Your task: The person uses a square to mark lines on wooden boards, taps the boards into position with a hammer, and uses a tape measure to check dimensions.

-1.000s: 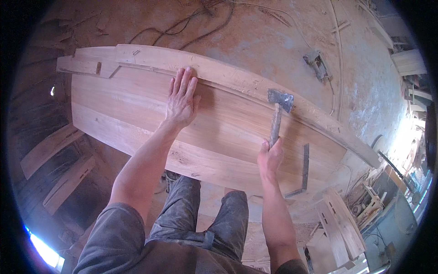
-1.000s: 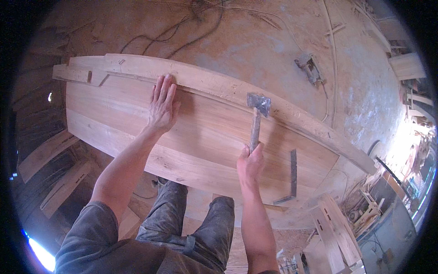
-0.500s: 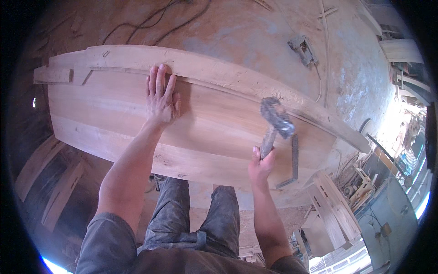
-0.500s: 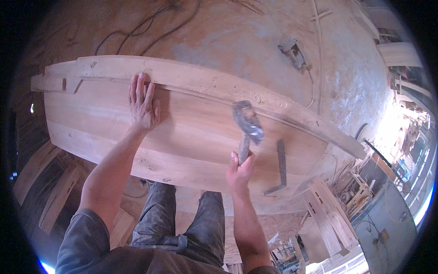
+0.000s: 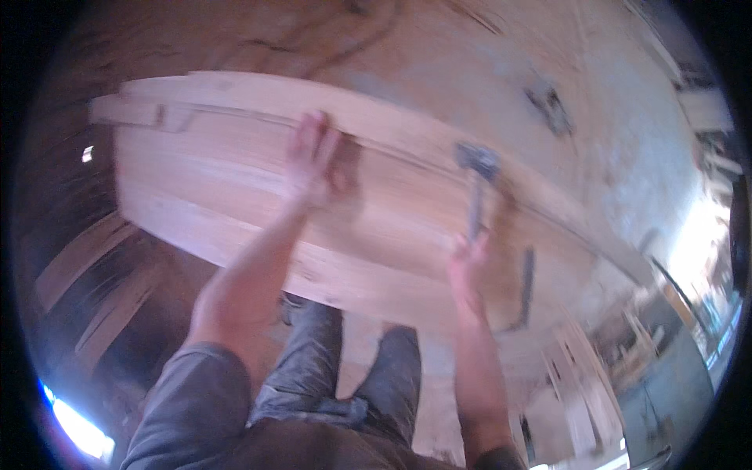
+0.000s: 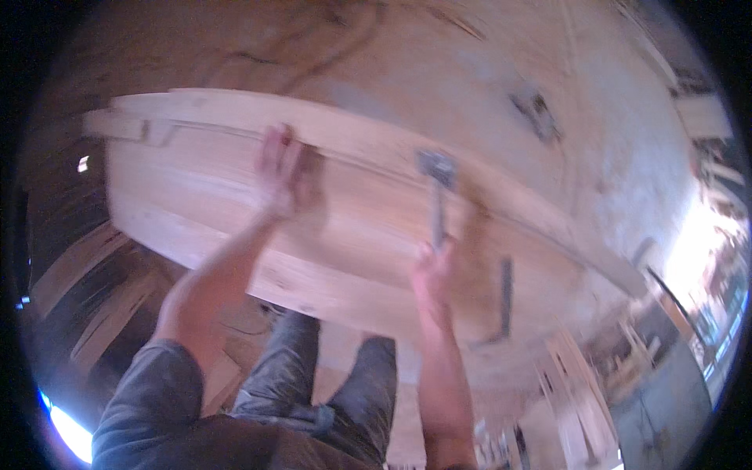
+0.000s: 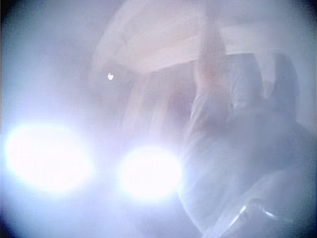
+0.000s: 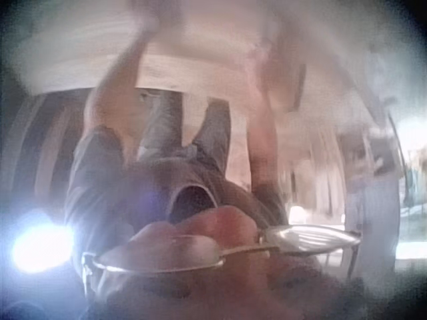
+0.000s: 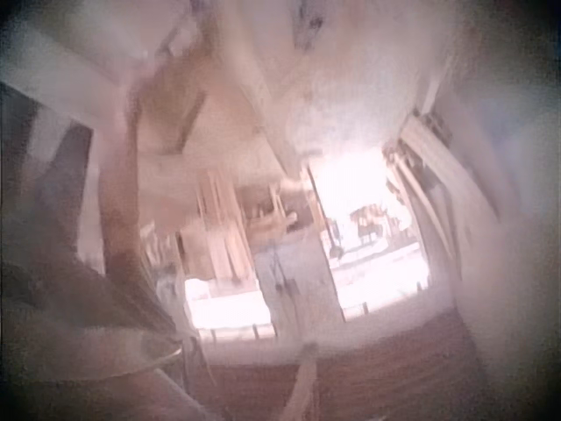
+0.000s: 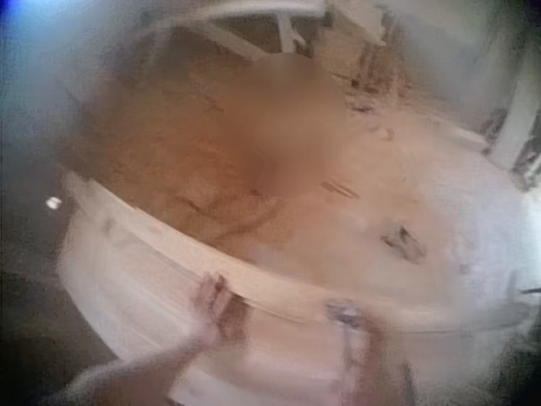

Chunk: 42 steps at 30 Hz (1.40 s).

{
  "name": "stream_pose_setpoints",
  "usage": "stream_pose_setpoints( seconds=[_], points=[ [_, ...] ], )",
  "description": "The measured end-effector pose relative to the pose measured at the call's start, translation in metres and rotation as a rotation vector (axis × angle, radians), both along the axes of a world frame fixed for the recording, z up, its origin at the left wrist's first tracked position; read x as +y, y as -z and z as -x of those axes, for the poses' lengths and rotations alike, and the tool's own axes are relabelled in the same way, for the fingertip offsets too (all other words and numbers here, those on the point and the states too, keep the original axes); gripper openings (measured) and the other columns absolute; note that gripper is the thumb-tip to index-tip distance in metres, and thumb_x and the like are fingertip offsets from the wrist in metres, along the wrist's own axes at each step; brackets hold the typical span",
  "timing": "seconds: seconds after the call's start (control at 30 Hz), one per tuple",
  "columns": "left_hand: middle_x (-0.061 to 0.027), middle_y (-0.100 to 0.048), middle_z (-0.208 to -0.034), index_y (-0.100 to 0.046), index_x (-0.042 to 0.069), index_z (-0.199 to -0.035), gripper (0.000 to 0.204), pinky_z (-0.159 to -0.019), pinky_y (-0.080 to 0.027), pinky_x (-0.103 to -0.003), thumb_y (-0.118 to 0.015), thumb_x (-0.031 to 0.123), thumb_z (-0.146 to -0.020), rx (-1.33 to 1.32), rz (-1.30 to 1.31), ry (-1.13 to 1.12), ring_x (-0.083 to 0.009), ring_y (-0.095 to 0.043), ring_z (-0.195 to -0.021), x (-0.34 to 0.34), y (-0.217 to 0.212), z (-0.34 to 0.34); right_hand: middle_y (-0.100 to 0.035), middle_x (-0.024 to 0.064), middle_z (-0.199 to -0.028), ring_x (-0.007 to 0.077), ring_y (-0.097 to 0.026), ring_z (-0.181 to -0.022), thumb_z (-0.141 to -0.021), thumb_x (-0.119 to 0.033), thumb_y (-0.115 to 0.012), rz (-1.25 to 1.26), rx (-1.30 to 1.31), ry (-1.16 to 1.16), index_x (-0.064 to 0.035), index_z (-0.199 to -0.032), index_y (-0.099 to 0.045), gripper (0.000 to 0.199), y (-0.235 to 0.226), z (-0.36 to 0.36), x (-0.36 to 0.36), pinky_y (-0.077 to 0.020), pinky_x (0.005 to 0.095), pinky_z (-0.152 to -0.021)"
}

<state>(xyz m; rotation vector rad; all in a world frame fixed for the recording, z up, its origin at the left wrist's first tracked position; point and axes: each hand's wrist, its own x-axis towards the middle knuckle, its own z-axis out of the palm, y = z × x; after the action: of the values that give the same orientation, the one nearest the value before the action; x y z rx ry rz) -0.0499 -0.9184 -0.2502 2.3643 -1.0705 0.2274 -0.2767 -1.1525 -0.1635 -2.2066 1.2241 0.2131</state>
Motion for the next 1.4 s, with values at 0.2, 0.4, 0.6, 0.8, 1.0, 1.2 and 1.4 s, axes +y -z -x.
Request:
stream_pose_setpoints(
  seconds=[0.2,0.4,0.6,0.8,1.0,1.2,1.4],
  points=[
    [-0.0220,-0.021,-0.158,-0.046,0.008,-0.141,0.069,-0.118,-0.013,-0.057,-0.059,0.029,-0.077,0.133,-0.218,-0.110,-0.0436,-0.014,-0.147,-0.012,-0.019,0.011,-0.059,0.0284,-0.113,0.0427,-0.059,-0.106,-0.091,-0.016,-0.062,-0.070,0.193,0.049,0.0039,-0.127,-0.047,0.044,-0.014,0.008,-0.003,-0.0450,0.0472,-0.089],
    [-0.0205,-0.019,-0.159,-0.047,0.007,-0.140,0.062,-0.119,-0.012,-0.055,-0.056,0.029,-0.082,0.240,-0.337,-0.109,-0.0413,-0.011,-0.148,-0.010,-0.037,0.009,-0.058,0.0317,-0.115,0.0451,-0.058,-0.108,-0.092,-0.015,-0.061,0.030,0.142,-0.041,0.0079,-0.131,-0.042,0.049,-0.020,0.005,0.001,-0.0441,0.0492,-0.089],
    [-0.0204,-0.021,-0.159,-0.050,0.005,-0.137,0.059,-0.119,-0.014,-0.055,-0.056,0.026,-0.082,0.229,-0.306,-0.121,-0.0423,-0.014,-0.147,-0.008,-0.047,0.011,-0.061,0.0297,-0.106,0.0447,-0.060,-0.102,-0.091,-0.017,-0.063,0.080,0.129,-0.114,0.0051,-0.126,-0.046,0.045,0.003,0.025,-0.004,-0.0452,0.0503,-0.085],
    [-0.0193,-0.020,-0.159,-0.047,0.005,-0.139,0.059,-0.119,-0.013,-0.055,-0.056,0.026,-0.084,0.230,-0.282,-0.117,-0.0414,-0.014,-0.148,-0.005,-0.042,0.011,-0.061,0.0299,-0.112,0.0443,-0.060,-0.104,-0.092,-0.021,-0.062,-0.044,0.325,-0.094,0.0054,-0.130,-0.047,0.049,-0.027,0.024,0.023,-0.0452,0.0498,-0.088],
    [-0.0165,-0.021,-0.160,-0.042,0.006,-0.142,0.061,-0.120,-0.010,-0.054,-0.056,0.029,-0.087,0.201,-0.258,-0.042,-0.0387,-0.012,-0.149,0.019,-0.032,0.002,-0.064,0.0255,-0.094,0.0429,-0.064,-0.091,-0.088,-0.011,-0.065,-0.074,0.077,-0.073,0.0021,-0.114,-0.051,0.032,-0.025,0.028,0.037,-0.0470,0.0494,-0.075],
    [-0.0177,-0.019,-0.160,-0.040,0.006,-0.143,0.061,-0.119,-0.010,-0.054,-0.053,0.032,-0.090,0.284,-0.307,-0.330,-0.0373,-0.011,-0.149,0.093,-0.039,-0.023,-0.063,0.0264,-0.098,0.0445,-0.063,-0.094,-0.089,-0.013,-0.063,-0.058,0.092,-0.255,0.0003,-0.115,-0.050,0.032,-0.043,-0.029,0.062,-0.0457,0.0519,-0.078],
    [-0.0171,-0.024,-0.159,-0.042,0.006,-0.142,0.061,-0.119,-0.012,-0.054,-0.053,0.034,-0.089,0.270,-0.332,-0.431,-0.0362,-0.014,-0.149,0.115,-0.035,-0.023,-0.061,0.0309,-0.104,0.0478,-0.061,-0.096,-0.092,-0.018,-0.059,-0.040,0.187,-0.474,0.0001,-0.122,-0.047,0.038,-0.022,-0.150,0.108,-0.0457,0.0535,-0.078]
  ],
)
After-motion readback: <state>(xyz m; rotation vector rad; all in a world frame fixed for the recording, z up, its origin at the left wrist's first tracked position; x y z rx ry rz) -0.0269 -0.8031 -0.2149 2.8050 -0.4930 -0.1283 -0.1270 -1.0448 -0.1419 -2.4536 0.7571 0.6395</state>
